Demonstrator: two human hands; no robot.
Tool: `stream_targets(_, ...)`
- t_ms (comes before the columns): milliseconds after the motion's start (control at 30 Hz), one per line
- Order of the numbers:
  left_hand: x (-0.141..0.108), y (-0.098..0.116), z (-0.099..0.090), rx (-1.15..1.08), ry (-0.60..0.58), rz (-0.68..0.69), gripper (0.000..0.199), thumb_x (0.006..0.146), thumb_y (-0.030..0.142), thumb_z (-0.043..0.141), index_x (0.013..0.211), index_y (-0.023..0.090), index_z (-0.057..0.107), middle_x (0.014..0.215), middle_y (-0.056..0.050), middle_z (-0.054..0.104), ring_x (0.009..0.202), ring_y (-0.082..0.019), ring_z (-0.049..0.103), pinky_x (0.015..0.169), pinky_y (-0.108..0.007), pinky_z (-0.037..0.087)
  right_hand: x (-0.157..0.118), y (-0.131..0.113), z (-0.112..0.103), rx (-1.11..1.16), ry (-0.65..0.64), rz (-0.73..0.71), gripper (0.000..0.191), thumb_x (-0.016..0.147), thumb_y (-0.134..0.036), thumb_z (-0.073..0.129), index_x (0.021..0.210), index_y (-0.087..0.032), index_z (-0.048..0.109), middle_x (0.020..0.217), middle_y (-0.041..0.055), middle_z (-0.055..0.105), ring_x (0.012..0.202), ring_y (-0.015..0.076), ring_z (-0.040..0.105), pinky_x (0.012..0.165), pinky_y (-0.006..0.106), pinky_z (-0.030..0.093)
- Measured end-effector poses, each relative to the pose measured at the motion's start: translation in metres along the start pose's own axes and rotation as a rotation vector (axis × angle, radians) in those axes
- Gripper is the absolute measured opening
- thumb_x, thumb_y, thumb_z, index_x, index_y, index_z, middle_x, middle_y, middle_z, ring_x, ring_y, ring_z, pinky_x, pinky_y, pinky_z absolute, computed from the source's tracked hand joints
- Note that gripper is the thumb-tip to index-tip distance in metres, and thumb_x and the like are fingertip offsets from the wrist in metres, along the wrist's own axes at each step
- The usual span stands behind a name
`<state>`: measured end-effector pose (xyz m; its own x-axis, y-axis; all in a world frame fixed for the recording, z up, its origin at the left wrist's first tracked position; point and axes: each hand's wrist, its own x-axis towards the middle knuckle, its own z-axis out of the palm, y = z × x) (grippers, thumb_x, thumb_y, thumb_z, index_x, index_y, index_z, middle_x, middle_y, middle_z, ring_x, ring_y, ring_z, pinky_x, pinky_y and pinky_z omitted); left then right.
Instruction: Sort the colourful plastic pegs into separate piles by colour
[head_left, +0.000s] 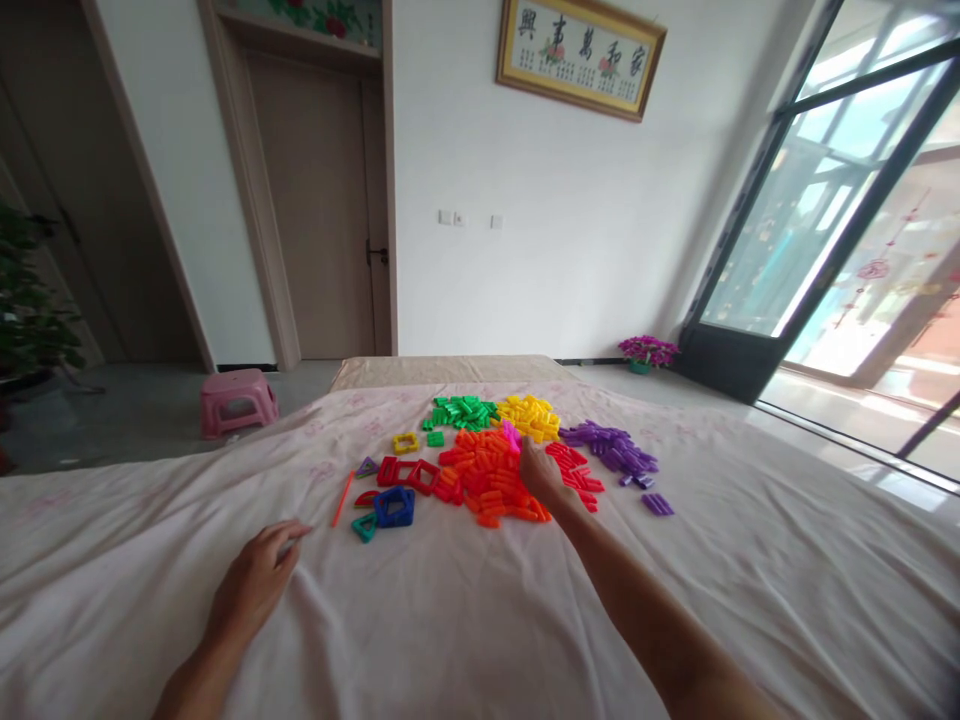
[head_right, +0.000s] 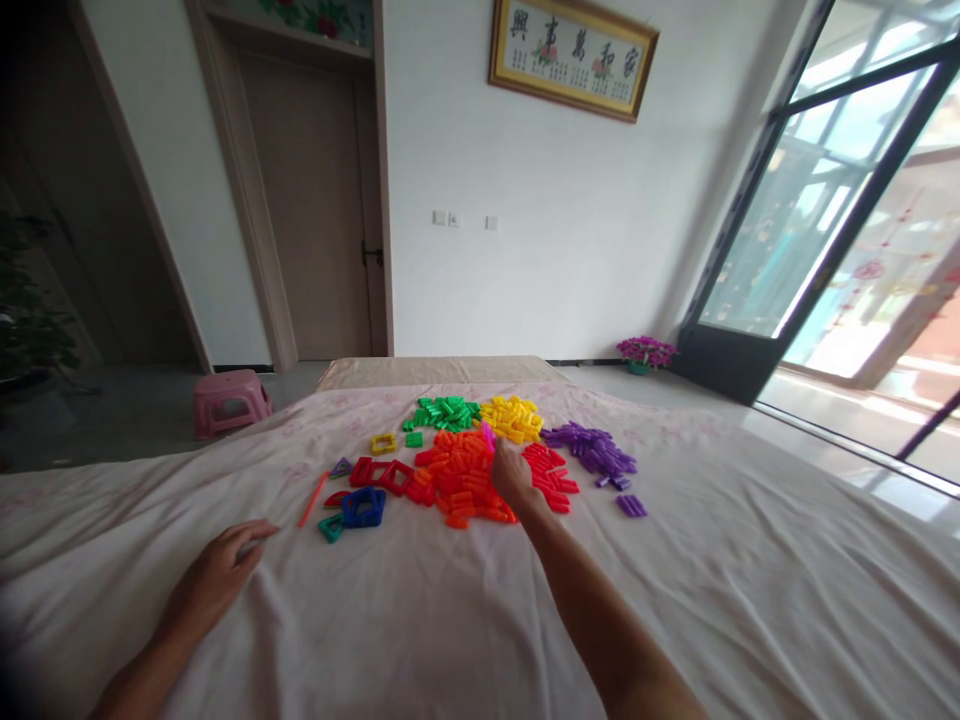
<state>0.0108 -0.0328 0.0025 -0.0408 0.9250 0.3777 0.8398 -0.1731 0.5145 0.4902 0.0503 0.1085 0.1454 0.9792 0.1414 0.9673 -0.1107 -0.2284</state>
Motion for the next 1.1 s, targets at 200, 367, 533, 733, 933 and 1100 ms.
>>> stream_targets(200, -0.001, 0.002, -0.001, -0.009, -0.006, -0.002, 0.032, 0.084, 0.030, 0.046, 0.106, 0.022, 0.069, 0.119, -0.006, 0.067, 0.116, -0.022, 0.060, 0.105, -0.037, 0.044, -0.022, -0.053, 0.016, 0.005, -0.033, -0.161, 0.036, 0.090, -0.005, 0.033, 0.124, -0.013, 0.043, 0.101, 0.0149, 0.067, 0.093, 0.0236, 0.065, 0.074, 0.030, 0.041)
stream_targets(367, -0.003, 0.010, -0.005, -0.010, 0.019, -0.024, 0.032, 0.084, 0.030, 0.046, 0.105, 0.023, 0.069, 0.119, -0.006, 0.067, 0.117, -0.022, 0.060, 0.106, -0.038, 0.044, -0.039, -0.110, 0.029, 0.031, -0.057, -0.303, 0.034, 0.089, -0.005, 0.034, 0.120, -0.012, 0.043, 0.098, 0.0142, 0.067, 0.087, 0.0232, 0.066, 0.069, 0.030, 0.040)
stream_targets(533, -0.004, 0.016, -0.008, -0.011, 0.027, -0.033, 0.033, 0.085, 0.031, 0.045, 0.105, 0.022, 0.070, 0.119, -0.007, 0.068, 0.116, -0.022, 0.060, 0.106, -0.038, 0.044, -0.043, -0.138, 0.026, 0.121, -0.024, -0.351, 0.030, 0.094, -0.011, 0.028, 0.120, -0.015, 0.043, 0.099, 0.0130, 0.068, 0.085, 0.0219, 0.065, 0.067, 0.030, 0.039)
stream_targets(733, -0.006, 0.025, -0.016, 0.008, 0.017, -0.046, 0.032, 0.086, 0.029, 0.044, 0.105, 0.021, 0.069, 0.117, -0.007, 0.068, 0.113, -0.022, 0.061, 0.104, -0.037, 0.045, -0.034, -0.100, 0.015, 0.247, 0.046, -0.258, 0.030, 0.096, -0.020, 0.032, 0.122, -0.015, 0.045, 0.099, 0.0131, 0.069, 0.084, 0.0221, 0.064, 0.071, 0.029, 0.039)
stream_targets(933, -0.019, 0.082, -0.023, -0.057, 0.210, 0.088, 0.030, 0.089, 0.024, 0.042, 0.102, 0.022, 0.068, 0.107, -0.006, 0.070, 0.104, -0.020, 0.063, 0.098, -0.034, 0.048, -0.038, -0.060, 0.012, 0.495, 0.188, -0.197, 0.027, 0.091, -0.026, 0.038, 0.112, -0.017, 0.051, 0.091, 0.0089, 0.069, 0.079, 0.0200, 0.062, 0.067, 0.027, 0.041)
stream_targets(1100, -0.032, 0.137, -0.003, -0.146, 0.113, 0.139, 0.029, 0.089, 0.019, 0.043, 0.101, 0.024, 0.069, 0.103, -0.005, 0.071, 0.100, -0.018, 0.065, 0.094, -0.032, 0.049, -0.076, -0.093, 0.002, 0.690, 0.138, -0.404, 0.023, 0.092, -0.029, 0.039, 0.109, -0.019, 0.051, 0.084, 0.0043, 0.068, 0.067, 0.0157, 0.060, 0.061, 0.023, 0.040)
